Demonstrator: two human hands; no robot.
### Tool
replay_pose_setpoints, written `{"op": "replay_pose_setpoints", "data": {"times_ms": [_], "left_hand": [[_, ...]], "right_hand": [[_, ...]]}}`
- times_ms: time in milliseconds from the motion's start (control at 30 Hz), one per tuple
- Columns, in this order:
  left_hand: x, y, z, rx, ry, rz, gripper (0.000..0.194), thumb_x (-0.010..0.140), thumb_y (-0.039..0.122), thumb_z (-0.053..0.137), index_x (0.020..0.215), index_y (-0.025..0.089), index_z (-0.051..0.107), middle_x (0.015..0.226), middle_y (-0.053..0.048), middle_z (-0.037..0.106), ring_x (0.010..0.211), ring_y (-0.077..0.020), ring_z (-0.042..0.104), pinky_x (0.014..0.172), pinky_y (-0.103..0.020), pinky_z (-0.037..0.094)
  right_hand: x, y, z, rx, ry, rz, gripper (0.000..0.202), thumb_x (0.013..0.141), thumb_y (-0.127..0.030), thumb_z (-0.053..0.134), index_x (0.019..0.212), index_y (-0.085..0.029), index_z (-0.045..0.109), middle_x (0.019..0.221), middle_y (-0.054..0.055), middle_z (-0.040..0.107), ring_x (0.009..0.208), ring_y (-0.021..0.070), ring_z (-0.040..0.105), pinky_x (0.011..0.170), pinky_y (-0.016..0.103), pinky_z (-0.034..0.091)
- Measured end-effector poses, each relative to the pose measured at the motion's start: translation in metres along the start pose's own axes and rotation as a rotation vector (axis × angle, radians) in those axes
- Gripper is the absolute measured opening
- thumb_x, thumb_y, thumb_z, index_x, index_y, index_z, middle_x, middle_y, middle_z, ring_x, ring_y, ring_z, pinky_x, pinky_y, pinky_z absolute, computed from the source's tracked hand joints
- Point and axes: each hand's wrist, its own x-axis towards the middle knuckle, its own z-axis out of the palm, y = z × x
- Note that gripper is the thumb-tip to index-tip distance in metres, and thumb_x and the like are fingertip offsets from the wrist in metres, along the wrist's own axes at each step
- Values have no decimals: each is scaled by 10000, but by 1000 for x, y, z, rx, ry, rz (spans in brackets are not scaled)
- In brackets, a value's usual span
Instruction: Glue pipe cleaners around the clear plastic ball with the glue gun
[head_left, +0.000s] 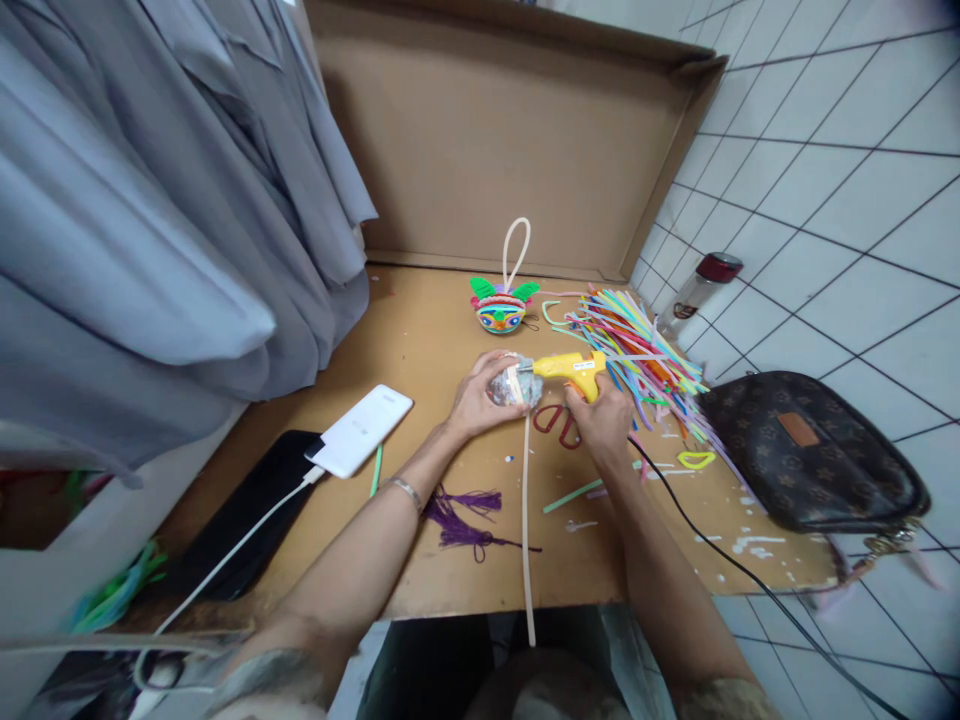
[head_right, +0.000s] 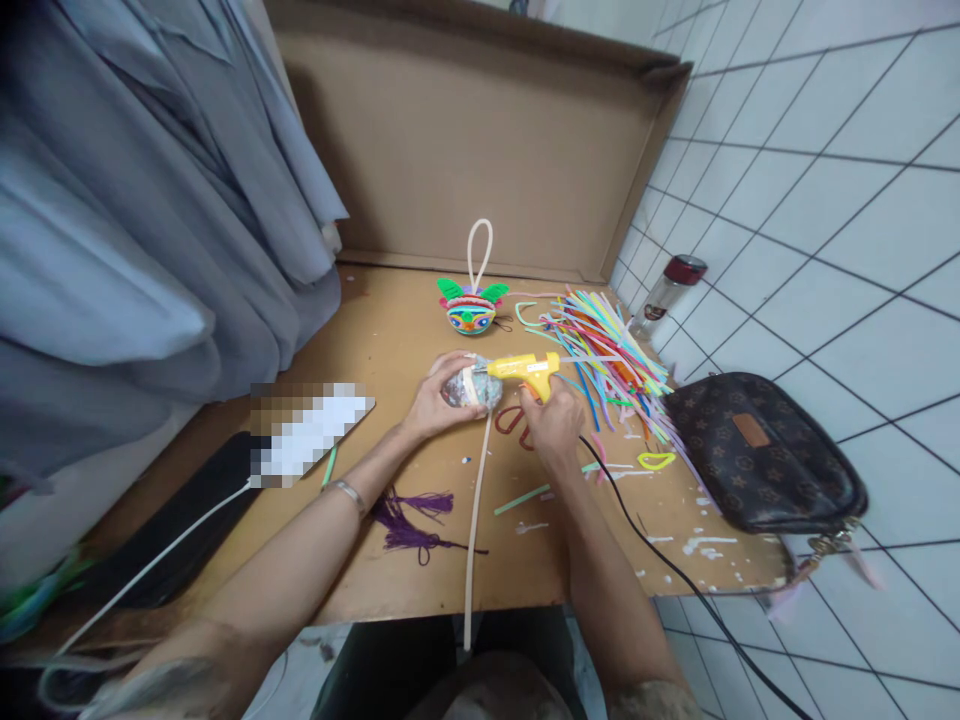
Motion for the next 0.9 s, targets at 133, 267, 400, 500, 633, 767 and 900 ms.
{"op": "replay_pose_setpoints", "data": {"times_ms": [133, 267, 400, 500, 633, 767, 900], "left_hand": [[0, 0, 0, 12, 0, -22, 699, 583, 310, 891, 1233, 227, 648, 1350, -121, 590, 1283, -297, 572, 1109, -463, 466], [0, 0, 0, 7, 4, -16, 694, 584, 290, 886, 1232, 230, 646, 1340, -113, 597, 1276, -291, 576, 1115, -469, 460], [0, 1, 0, -1, 4, -5, 683, 590, 300, 883, 1226, 219, 649, 1336, -120, 596, 1271, -291, 578, 1104, -459, 470], [1, 2, 0, 10, 6, -16, 676, 591, 309, 880, 1220, 220, 649, 1334, -123, 595, 1260, -295, 586, 1100, -464, 473], [1, 1, 0, 21, 7, -31, 682, 585, 318, 881, 1220, 228, 649, 1335, -119, 594, 1267, -301, 581, 1108, -473, 468], [1, 0, 1, 22, 11, -19, 686, 583, 313, 879, 1223, 233, 646, 1332, -112, 597, 1268, -298, 580, 1112, -473, 465], [0, 1, 1, 13, 19, -13, 692, 576, 322, 885, 1218, 217, 648, 1328, -121, 599, 1256, -295, 587, 1105, -465, 471]], "right_hand": [[-2, -1, 1, 24, 53, -36, 284, 808, -478, 534, 759, -204, 589, 625, 25, 584, 569, 172, 461, 572, 282, 290], [-3, -2, 2, 31, 78, -48, 280, 825, -478, 523, 751, -214, 577, 624, 22, 587, 569, 176, 475, 576, 286, 314], [-1, -1, 1, 30, 87, -59, 263, 802, -469, 534, 728, -219, 563, 645, 33, 598, 593, 183, 497, 592, 291, 338], [1, -1, -1, 39, 95, -36, 241, 764, -454, 544, 706, -220, 556, 645, 32, 591, 587, 179, 493, 601, 295, 350], [2, -3, -3, 67, 103, 45, 234, 740, -451, 547, 720, -220, 570, 609, 14, 569, 550, 171, 464, 584, 296, 349], [1, -4, -1, 75, 95, 23, 241, 755, -440, 555, 764, -203, 599, 648, 36, 609, 579, 181, 505, 602, 299, 371], [0, -2, 4, 18, 76, 7, 293, 770, -465, 582, 818, -181, 630, 698, 68, 655, 627, 206, 560, 608, 302, 379]]}}
